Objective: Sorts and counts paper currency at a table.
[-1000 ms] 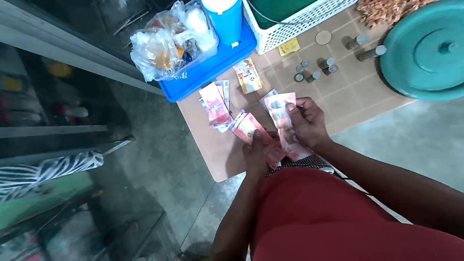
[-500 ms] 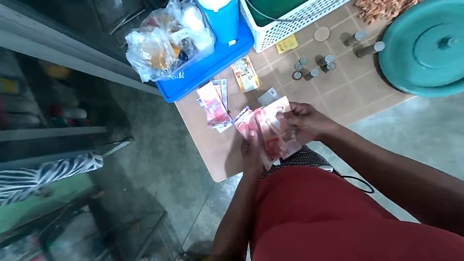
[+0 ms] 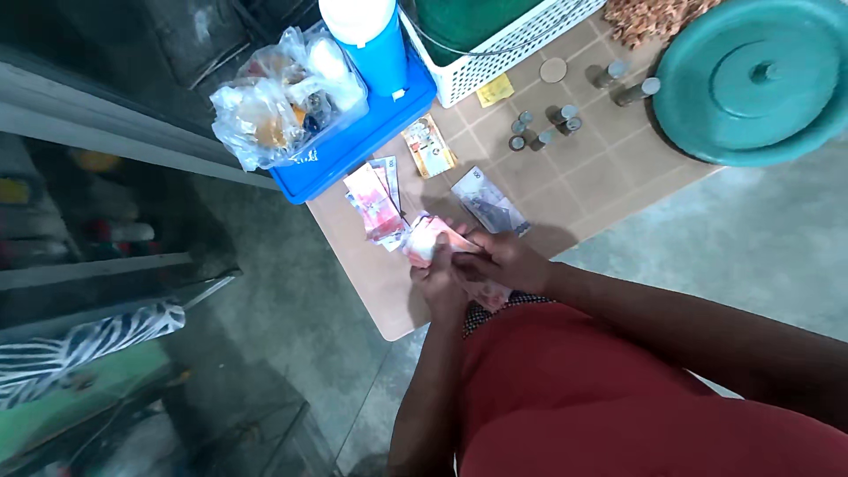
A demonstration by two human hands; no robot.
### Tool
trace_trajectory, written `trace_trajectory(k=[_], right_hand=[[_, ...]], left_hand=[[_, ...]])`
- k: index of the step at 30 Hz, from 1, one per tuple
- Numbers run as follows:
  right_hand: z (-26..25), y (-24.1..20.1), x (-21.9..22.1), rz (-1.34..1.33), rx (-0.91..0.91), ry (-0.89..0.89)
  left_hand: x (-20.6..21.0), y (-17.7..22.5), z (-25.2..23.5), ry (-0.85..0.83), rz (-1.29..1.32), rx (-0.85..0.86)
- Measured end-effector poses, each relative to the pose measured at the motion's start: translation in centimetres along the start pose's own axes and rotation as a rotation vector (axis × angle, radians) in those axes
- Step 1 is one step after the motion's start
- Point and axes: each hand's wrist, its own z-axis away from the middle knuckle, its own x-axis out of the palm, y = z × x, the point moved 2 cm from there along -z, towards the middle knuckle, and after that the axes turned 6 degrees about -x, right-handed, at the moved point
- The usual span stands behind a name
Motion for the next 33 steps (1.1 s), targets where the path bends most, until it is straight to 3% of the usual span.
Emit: trace_trajectory(k=[2,4,7,11,16,19,23,26,28,33], right_hand=[[0.5,0.0,0.0,0.036,-0.061,0.0],[0.6,-0.1,-0.5,-0.043,-0.008,-0.034],[0.5,-0.5,-1.9,-0.095,0.112,-0.16],[0.6,-1.3,-1.6,0.008,0.085,-0.177],[0.8,-0.8,-2.6,-0.148,0.157,-0.313],[1.3,-1.0,-3.1,-0.375,0.288,-0.142],[2.4,-0.8,-2.2,-0.99,0.55,0.226],[3.1,-1.3,-1.8,-1.159,0.586,0.14],[3.4,-1.3,-2.2,-1.142,0.546,0.073],[3.5,-1.1,-2.6,-1.106,0.512,0.036]], left_hand=[[0.3,0.5,-0.3,0.092,0.059,0.007],[0.5,1.0,-0.4,0.097,0.139,-0.085],[-0.1,1.2,-0.2,-0.079,0.136,-0.111],[0.0,-0.6,0.6,-0.278,-0.098,-0.062],[0.2,0.5,0.0,-0.096,0.189,-0.262],[0.2,1.3,-0.6,-0.064,0.389,-0.268],[1.4,2.3,-0.5,-0.105,0.456,-0.147],[1.4,2.2,-0.2,-0.278,0.464,-0.162],[0.7,2.8,-0.9,-0.339,0.385,-0.073],[1.8,3.6,-1.5,-0.256,0.297,-0.07]])
